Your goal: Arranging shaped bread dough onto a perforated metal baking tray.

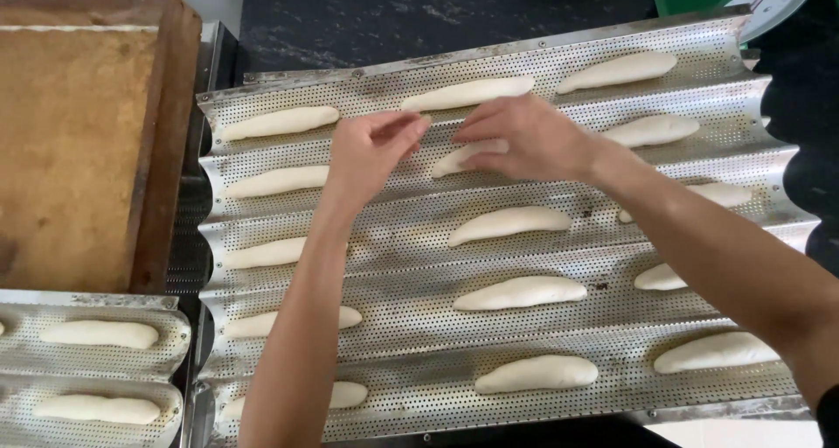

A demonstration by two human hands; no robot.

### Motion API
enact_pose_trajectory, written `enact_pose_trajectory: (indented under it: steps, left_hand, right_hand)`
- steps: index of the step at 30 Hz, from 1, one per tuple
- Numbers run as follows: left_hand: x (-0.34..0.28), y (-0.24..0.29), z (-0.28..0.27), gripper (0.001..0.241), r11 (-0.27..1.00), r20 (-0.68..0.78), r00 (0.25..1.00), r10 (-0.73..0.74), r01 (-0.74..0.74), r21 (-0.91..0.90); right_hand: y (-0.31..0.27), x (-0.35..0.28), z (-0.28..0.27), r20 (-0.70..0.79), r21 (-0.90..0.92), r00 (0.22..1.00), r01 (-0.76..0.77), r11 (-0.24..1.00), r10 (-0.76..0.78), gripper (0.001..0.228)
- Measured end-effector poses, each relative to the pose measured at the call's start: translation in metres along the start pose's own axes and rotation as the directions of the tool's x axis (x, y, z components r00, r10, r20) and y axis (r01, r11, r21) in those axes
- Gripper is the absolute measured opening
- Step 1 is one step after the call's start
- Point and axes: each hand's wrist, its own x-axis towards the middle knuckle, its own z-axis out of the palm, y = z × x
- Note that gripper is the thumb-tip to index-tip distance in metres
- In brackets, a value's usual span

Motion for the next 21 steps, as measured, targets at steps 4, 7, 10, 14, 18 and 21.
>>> enact_pose_trajectory:
  steps: [4,7,10,14,18,21]
  left_hand:
    - [-0.001,-0.016,0.016,0.044,0.993,0.072,0.997,-0.004,-0.004,0.118]
    - [0.002,-0.007,0.041,0.050,0.985,0.099,0.981,-0.165,0.159,0.068]
    - [0.004,0.010,0.051,0.072,0.967,0.230,0.951,-0.205,0.233,-0.103]
    - [-0.001,0.019,0.053,0.059,0.970,0.256,0.949,-0.183,0.217,-0.113]
    - [0.004,0.017,0.048,0.045,0.994,0.181,0.983,-0.043,0.061,-0.092]
    - [0.011,0.018,0.039,0.044,0.954,0.153,0.986,-0.060,0.102,-0.282]
  right_hand:
    - [-0.005,0.018,0.027,0.189,-0.206,0.975,0.156,0.966,-0.116,0.023]
    - [-0.006,0.011,0.009,0.091,-0.037,0.992,0.087,0.995,-0.084,0.024]
    - [-0.019,-0.009,-0.021,0.049,0.086,0.999,-0.022,0.996,0.018,0.036]
    - [0.007,-0.037,-0.016,0.071,0.013,0.986,-0.154,0.988,0.152,0.037]
    - [0.025,-0.039,-0.002,-0.026,0.262,0.990,-0.129,0.956,0.140,0.036]
    - [0.029,-0.041,-0.006,0.008,0.560,0.973,-0.196,0.805,0.230,0.047]
